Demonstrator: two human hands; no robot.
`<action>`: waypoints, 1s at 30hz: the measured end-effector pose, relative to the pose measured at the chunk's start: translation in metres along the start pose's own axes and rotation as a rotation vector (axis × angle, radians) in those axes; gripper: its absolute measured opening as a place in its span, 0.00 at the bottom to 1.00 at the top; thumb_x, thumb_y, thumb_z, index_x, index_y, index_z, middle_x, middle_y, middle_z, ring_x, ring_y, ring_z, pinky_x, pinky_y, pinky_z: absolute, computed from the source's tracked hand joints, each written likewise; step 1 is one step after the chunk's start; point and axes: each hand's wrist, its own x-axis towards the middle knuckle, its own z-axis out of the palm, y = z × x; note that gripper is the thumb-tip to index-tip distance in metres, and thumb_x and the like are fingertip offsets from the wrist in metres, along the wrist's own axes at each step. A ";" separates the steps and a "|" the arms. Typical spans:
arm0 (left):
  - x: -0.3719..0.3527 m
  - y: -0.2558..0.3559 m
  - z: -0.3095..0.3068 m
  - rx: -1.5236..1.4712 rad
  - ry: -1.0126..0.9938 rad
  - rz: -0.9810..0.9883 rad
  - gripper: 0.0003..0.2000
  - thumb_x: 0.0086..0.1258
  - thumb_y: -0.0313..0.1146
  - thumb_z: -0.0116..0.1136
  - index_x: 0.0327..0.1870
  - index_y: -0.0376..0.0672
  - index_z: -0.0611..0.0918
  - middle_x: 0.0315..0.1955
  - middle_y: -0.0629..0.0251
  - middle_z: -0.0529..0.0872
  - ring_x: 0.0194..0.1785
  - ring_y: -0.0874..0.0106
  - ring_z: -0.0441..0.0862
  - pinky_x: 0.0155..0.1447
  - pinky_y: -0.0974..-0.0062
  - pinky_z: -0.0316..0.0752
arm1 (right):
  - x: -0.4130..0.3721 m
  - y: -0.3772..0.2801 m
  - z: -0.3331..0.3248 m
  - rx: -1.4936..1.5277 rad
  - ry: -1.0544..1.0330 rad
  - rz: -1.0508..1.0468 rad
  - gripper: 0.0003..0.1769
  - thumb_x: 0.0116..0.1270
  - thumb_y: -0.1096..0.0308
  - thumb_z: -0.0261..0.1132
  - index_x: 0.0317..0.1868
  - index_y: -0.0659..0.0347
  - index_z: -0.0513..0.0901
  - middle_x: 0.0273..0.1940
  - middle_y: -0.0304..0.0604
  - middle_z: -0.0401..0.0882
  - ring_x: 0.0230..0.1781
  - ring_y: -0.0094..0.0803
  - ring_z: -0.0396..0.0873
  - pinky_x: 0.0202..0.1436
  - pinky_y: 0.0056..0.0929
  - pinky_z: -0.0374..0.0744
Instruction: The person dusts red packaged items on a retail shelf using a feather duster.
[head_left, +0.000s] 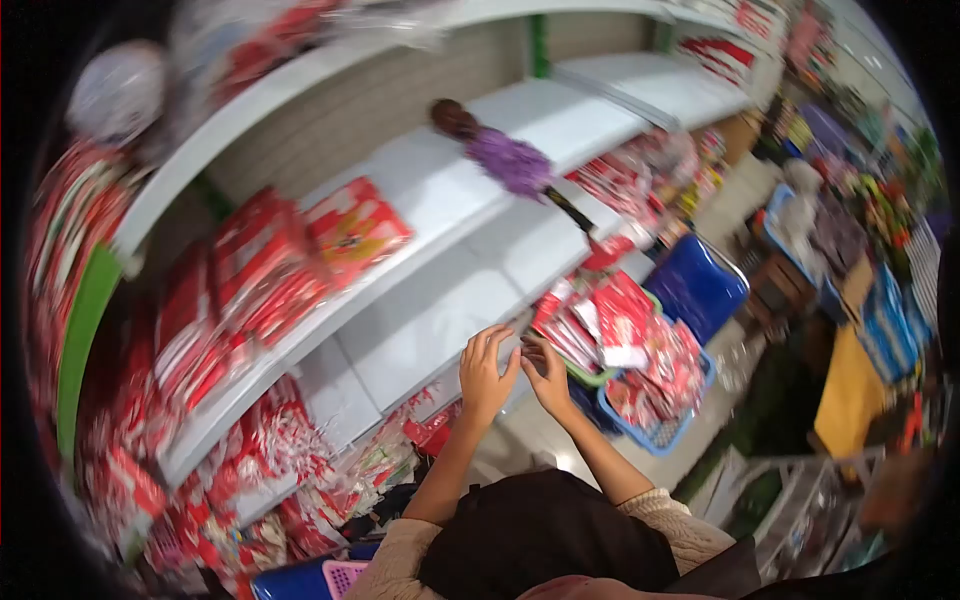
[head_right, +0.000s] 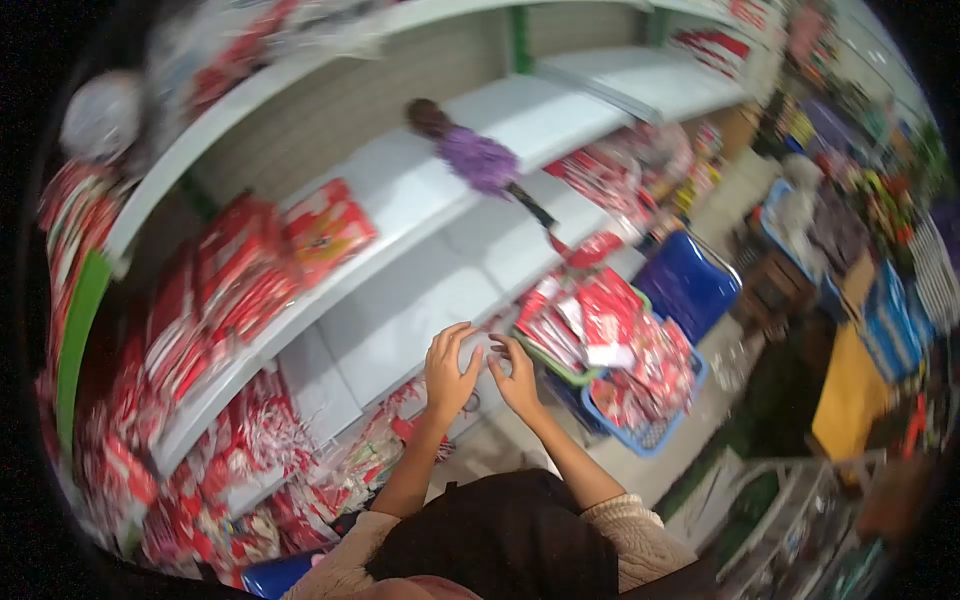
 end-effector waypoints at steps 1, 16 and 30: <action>-0.003 0.004 0.017 -0.045 -0.058 -0.002 0.14 0.60 0.35 0.56 0.47 0.44 0.77 0.47 0.64 0.77 0.52 0.63 0.73 0.55 0.65 0.66 | -0.013 0.011 -0.014 0.003 0.054 0.056 0.21 0.58 0.74 0.61 0.54 0.63 0.72 0.51 0.48 0.75 0.46 0.37 0.78 0.50 0.32 0.75; -0.101 0.049 0.219 -0.306 -0.716 0.182 0.15 0.60 0.35 0.58 0.48 0.44 0.76 0.45 0.62 0.77 0.50 0.61 0.75 0.52 0.65 0.69 | -0.191 0.132 -0.168 -0.171 0.588 0.606 0.15 0.62 0.73 0.58 0.50 0.65 0.73 0.40 0.47 0.79 0.34 0.31 0.79 0.36 0.26 0.77; -0.124 0.011 0.379 -0.075 -0.934 0.172 0.16 0.59 0.38 0.58 0.47 0.45 0.75 0.45 0.61 0.75 0.51 0.60 0.73 0.51 0.60 0.68 | -0.197 0.293 -0.268 0.014 0.651 0.893 0.15 0.63 0.67 0.58 0.48 0.65 0.74 0.34 0.44 0.79 0.29 0.27 0.79 0.29 0.24 0.75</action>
